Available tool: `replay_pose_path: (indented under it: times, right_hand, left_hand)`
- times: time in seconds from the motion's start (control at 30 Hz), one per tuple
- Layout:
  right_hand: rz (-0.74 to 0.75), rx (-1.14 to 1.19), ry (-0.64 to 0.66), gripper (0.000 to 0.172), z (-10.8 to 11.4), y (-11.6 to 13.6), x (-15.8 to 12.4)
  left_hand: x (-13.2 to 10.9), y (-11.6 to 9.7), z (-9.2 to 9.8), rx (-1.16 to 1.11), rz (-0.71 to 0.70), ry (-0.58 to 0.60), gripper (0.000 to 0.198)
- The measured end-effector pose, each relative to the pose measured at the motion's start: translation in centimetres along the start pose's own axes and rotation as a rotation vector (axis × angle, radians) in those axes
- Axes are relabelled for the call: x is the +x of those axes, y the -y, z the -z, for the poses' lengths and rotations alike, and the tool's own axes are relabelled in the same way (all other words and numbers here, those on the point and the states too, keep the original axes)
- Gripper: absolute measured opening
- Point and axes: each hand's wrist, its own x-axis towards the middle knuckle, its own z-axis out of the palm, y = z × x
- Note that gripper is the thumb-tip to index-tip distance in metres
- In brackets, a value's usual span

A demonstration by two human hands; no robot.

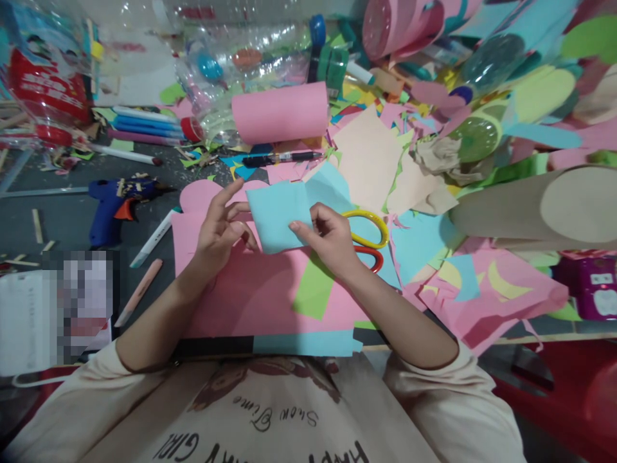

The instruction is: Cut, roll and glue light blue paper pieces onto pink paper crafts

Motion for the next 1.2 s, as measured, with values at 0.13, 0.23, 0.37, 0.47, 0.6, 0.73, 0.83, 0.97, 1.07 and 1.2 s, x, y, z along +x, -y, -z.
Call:
replay_pose_path:
  times: [0.13, 0.23, 0.37, 0.47, 0.6, 0.73, 0.83, 0.97, 1.07, 1.2]
  right_hand:
    - [0.008, -0.023, 0.018, 0.055, 0.0, 0.0, 0.1]
    - [0.016, -0.042, 0.013, 0.053, 0.0, 0.1, 0.1]
    - [0.035, -0.062, 0.025, 0.051, 0.1, 0.4, 0.1]
    - [0.053, -0.053, 0.025, 0.048, 0.3, 0.4, 0.0]
    - [0.038, -0.010, -0.007, 0.041, 0.4, 0.1, 0.0]
    - [0.012, -0.004, -0.020, 0.039, 0.5, 0.5, 0.3]
    - [0.029, -0.102, 0.020, 0.037, 1.2, 1.7, 0.6]
    - [0.021, -0.365, 0.112, 0.031, 3.9, 3.0, 0.4]
    - [0.115, -0.802, 0.243, 0.030, 6.7, 3.3, -0.2]
    - [0.269, -1.200, 0.547, 0.039, 8.9, 2.9, -1.2]
  left_hand:
    - [-0.1, -0.5, -0.3, -0.024, -0.024, -0.067, 0.043]
    - [-0.1, -0.7, -0.5, -0.051, -0.017, -0.130, 0.038]
    - [0.0, -1.0, -0.5, -0.036, 0.059, -0.180, 0.046]
    - [0.1, -1.4, -0.3, 0.024, 0.119, -0.121, 0.045]
    - [0.3, -2.2, 0.1, 0.141, 0.062, 0.084, 0.032]
    - [0.3, -3.1, 0.1, 0.290, -0.052, 0.276, 0.007]
    - [0.0, -3.9, 0.0, 0.348, -0.060, 0.311, 0.024]
    - [-0.8, -4.2, 0.4, 0.303, 0.092, 0.112, 0.031]
    - [-1.3, -3.3, 1.1, 0.213, 0.153, -0.045, 0.034]
    - [-1.4, -1.8, 1.9, 0.128, 0.141, -0.121, 0.037]
